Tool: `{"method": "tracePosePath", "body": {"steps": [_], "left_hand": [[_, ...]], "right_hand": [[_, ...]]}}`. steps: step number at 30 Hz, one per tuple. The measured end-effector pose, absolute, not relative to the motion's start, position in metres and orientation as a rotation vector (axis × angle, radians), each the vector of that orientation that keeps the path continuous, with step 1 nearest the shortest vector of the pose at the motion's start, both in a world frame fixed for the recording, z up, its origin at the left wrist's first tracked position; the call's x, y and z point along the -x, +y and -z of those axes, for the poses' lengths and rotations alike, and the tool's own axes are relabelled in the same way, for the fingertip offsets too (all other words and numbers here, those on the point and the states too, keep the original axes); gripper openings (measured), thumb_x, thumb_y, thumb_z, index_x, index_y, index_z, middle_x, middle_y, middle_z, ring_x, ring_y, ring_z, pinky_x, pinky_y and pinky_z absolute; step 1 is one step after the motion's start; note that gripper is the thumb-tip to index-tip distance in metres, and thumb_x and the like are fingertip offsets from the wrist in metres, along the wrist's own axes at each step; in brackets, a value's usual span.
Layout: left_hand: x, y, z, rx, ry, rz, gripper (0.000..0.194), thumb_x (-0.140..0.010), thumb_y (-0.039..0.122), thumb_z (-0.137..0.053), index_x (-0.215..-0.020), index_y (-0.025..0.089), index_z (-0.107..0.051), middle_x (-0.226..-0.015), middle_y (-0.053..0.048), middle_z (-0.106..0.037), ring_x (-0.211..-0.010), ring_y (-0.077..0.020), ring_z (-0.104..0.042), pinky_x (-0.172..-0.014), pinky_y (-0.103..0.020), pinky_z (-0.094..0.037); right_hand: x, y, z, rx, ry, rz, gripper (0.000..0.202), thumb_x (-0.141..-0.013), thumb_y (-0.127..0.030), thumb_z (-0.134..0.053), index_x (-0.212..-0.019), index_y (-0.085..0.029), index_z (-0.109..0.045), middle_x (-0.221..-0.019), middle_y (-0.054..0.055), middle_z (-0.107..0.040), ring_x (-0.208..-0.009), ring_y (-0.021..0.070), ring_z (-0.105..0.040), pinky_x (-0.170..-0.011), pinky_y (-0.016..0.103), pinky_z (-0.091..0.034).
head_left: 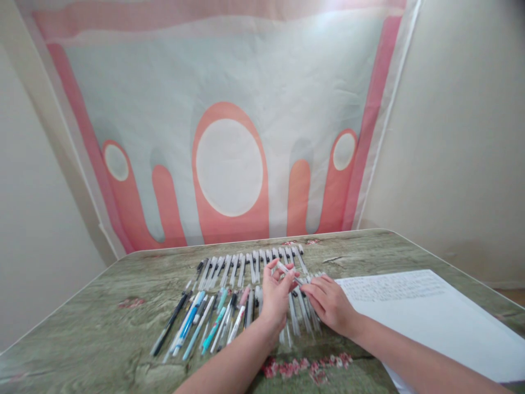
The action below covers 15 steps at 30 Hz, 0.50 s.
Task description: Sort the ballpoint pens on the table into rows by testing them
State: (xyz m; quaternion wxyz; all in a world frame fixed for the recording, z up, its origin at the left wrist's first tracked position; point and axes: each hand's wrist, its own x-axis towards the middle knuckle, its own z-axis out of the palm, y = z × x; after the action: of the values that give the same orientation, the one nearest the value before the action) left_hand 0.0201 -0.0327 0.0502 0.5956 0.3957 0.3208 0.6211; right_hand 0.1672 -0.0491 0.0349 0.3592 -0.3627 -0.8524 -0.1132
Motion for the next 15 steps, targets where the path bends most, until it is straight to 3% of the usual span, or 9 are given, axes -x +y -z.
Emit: {"method": "tracePosePath", "body": {"steps": [9, 15], "left_hand": [[-0.014, -0.019, -0.046, -0.951, 0.805, -1.542, 0.049, -0.071, 0.030, -0.060, -0.111, 0.023, -0.032, -0.104, -0.009, -0.054, -0.082, -0.0145, -0.060, -0.070, -0.029, -0.046], [-0.016, -0.016, -0.038, -0.929, 0.798, -1.536, 0.048, -0.070, 0.029, -0.061, -0.108, 0.019, -0.035, -0.105, -0.010, -0.053, -0.089, -0.0169, -0.058, -0.079, -0.034, -0.044]], "right_hand": [[-0.168, -0.053, -0.055, 1.049, -2.215, 0.133, 0.023, -0.084, -0.021, -0.041, -0.104, -0.018, -0.053, -0.091, 0.007, -0.062, -0.081, 0.0163, -0.055, -0.075, 0.030, -0.037], [-0.180, -0.041, -0.057, 1.411, -2.225, 0.048, 0.015, -0.083, -0.025, -0.043, -0.089, -0.021, -0.057, -0.078, 0.002, -0.062, -0.073, 0.0164, -0.057, -0.066, 0.027, -0.039]]}}
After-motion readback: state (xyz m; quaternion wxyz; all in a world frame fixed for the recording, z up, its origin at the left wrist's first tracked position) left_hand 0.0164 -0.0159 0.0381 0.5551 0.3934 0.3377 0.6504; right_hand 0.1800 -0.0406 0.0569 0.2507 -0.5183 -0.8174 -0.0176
